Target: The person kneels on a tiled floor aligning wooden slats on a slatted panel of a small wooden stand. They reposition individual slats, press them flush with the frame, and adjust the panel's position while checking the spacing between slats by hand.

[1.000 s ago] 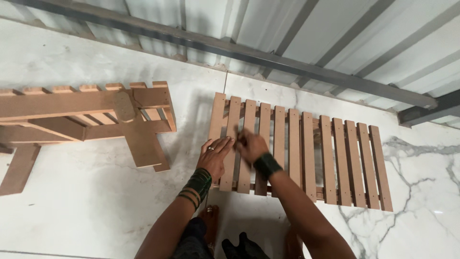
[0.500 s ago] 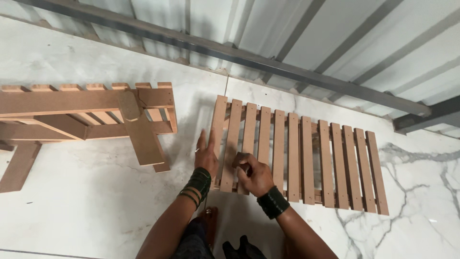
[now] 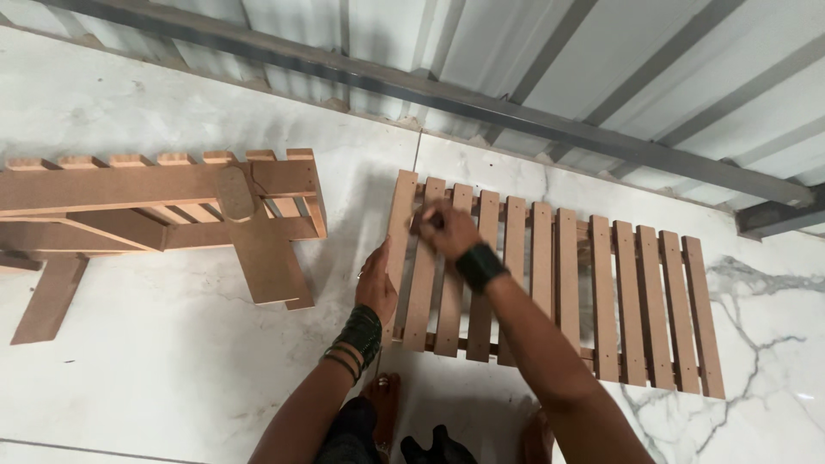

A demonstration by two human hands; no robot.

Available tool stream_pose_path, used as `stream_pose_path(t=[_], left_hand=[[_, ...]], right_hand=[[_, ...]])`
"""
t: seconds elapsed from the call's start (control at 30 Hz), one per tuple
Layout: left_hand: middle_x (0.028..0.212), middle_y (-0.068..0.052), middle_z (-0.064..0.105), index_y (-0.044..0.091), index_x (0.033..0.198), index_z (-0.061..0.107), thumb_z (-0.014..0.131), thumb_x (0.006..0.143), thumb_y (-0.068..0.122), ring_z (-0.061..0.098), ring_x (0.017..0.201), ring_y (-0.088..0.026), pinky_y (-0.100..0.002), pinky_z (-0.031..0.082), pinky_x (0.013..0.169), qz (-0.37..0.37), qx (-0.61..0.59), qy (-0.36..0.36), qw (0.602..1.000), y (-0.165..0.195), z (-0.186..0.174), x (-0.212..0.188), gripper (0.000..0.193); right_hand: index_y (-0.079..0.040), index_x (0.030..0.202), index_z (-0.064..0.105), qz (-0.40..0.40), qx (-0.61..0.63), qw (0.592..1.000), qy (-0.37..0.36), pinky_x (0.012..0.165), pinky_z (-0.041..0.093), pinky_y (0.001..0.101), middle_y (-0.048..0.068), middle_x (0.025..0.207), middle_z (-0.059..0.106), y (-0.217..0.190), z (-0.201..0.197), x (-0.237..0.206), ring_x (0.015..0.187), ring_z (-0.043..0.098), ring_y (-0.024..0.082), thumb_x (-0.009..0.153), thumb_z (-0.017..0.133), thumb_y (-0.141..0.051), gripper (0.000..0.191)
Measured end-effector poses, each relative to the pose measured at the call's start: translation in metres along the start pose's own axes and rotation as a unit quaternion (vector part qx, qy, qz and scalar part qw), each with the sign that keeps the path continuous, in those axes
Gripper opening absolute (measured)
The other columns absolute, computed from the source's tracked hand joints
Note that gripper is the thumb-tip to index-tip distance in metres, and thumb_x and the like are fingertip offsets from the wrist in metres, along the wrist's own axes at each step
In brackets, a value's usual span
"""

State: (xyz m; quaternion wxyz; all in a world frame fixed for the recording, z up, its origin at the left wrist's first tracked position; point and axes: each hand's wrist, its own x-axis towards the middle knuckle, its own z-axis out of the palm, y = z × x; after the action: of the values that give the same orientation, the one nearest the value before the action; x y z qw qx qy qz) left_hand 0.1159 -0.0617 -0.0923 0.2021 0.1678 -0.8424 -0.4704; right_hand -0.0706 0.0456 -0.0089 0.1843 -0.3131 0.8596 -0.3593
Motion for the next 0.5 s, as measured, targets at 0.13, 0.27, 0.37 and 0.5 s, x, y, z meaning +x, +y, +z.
stream_pose_path(t=[0.13,0.27,0.37,0.5], left_hand=[[0.154,-0.019,0.046,0.015,0.160,0.031,0.041,0.088,-0.012,0.046,0.140,-0.037,-0.043,0.039,0.115,-0.010,-0.003,-0.011,1.000,0.002,-0.002,-0.001,0.077],[0.153,-0.017,0.048,0.017,0.159,0.032,0.042,0.088,-0.010,0.047,0.140,-0.035,-0.042,0.041,0.116,-0.020,0.003,-0.001,1.000,0.002,-0.001,-0.002,0.077],[0.152,-0.018,0.047,0.016,0.160,0.029,0.041,0.086,-0.012,0.046,0.140,-0.036,-0.042,0.041,0.115,-0.018,0.002,-0.006,1.000,0.002,0.000,-0.001,0.081],[0.155,-0.019,0.046,0.017,0.161,0.028,0.039,0.090,-0.011,0.048,0.138,-0.037,-0.042,0.043,0.113,-0.036,-0.022,-0.013,0.999,0.003,0.000,-0.002,0.077]], right_hand=[[-0.004,0.098,0.067,-0.032,-0.134,0.990,0.025,0.075,0.060,0.0435,0.017,0.085,0.076,-0.008,0.002,0.048,0.079,0.074,0.034,0.085,0.074,-0.028,0.028],[-0.005,0.108,0.063,-0.044,-0.177,0.983,0.014,0.077,0.061,0.0447,0.017,0.089,0.076,-0.026,0.008,0.035,0.082,0.075,0.036,0.087,0.072,-0.025,0.031],[-0.006,0.113,0.060,0.015,-0.135,0.990,-0.038,0.075,0.061,0.0447,0.019,0.089,0.075,-0.038,0.005,-0.008,0.079,0.076,0.035,0.088,0.070,-0.025,0.033],[-0.008,0.113,0.058,0.007,-0.133,0.990,-0.047,0.074,0.063,0.0445,0.019,0.088,0.075,-0.049,0.011,-0.067,0.078,0.076,0.036,0.087,0.068,-0.019,0.030]])
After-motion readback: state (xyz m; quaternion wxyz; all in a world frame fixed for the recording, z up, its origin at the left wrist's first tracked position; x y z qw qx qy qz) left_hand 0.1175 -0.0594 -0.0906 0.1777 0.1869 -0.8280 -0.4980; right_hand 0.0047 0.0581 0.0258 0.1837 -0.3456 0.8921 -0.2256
